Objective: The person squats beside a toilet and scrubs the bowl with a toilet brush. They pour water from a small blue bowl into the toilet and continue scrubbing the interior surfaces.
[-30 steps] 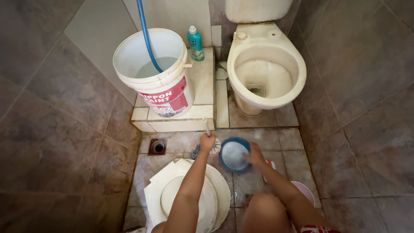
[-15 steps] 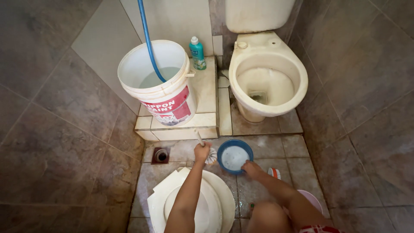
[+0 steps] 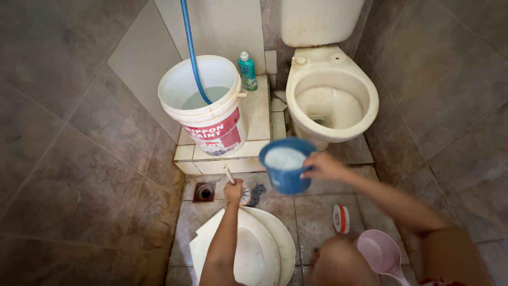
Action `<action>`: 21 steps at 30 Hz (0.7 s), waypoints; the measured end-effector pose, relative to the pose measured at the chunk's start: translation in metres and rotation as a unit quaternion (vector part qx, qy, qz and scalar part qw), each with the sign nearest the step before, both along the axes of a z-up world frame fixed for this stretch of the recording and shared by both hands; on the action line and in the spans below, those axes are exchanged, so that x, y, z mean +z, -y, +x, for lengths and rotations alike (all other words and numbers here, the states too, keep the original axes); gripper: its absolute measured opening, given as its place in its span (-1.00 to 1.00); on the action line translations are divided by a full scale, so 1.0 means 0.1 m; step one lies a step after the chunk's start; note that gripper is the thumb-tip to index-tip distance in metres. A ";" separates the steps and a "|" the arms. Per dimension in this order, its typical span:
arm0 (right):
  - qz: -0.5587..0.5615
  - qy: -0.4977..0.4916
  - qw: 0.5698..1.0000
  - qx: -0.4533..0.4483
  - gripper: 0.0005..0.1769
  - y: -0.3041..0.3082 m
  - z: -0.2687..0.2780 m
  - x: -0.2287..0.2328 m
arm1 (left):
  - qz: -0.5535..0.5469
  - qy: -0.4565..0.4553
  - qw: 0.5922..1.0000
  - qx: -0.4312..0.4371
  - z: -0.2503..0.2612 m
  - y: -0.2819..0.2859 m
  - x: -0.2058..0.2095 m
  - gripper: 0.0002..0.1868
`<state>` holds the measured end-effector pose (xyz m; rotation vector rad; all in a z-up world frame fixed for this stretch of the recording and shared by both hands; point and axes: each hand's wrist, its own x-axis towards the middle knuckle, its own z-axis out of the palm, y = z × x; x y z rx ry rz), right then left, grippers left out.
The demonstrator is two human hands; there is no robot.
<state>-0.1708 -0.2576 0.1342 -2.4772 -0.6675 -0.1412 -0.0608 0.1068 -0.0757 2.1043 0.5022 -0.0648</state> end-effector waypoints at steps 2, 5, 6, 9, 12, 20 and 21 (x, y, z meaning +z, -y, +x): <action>0.015 -0.001 0.999 -0.032 -0.79 0.05 -0.03 0.50 | -0.018 0.002 1.000 -0.002 -0.05 0.04 0.00 -0.63; 0.013 0.026 0.995 -0.090 -0.75 0.30 0.09 1.14 | -0.052 0.010 0.999 -0.008 -0.06 0.21 0.03 -0.67; 0.000 0.050 0.992 -0.115 -0.72 0.38 0.16 1.31 | -0.064 0.011 0.998 -0.008 -0.07 0.25 0.02 -0.70; -0.099 0.098 0.976 -0.170 -0.68 0.76 0.55 1.49 | -0.065 -0.008 0.998 -0.007 -0.04 0.35 0.04 -0.66; -0.189 0.078 0.956 -0.209 -0.68 1.13 0.92 1.57 | -0.093 -0.004 0.995 -0.018 0.01 0.45 0.00 -0.63; -0.378 0.034 0.885 -0.268 -0.55 1.78 2.01 1.13 | -0.182 0.017 0.983 -0.031 0.35 0.91 0.51 -0.74; -0.391 0.017 0.880 -0.270 -0.50 1.88 2.19 1.04 | -0.227 0.013 0.974 -0.017 0.39 0.99 0.68 -0.67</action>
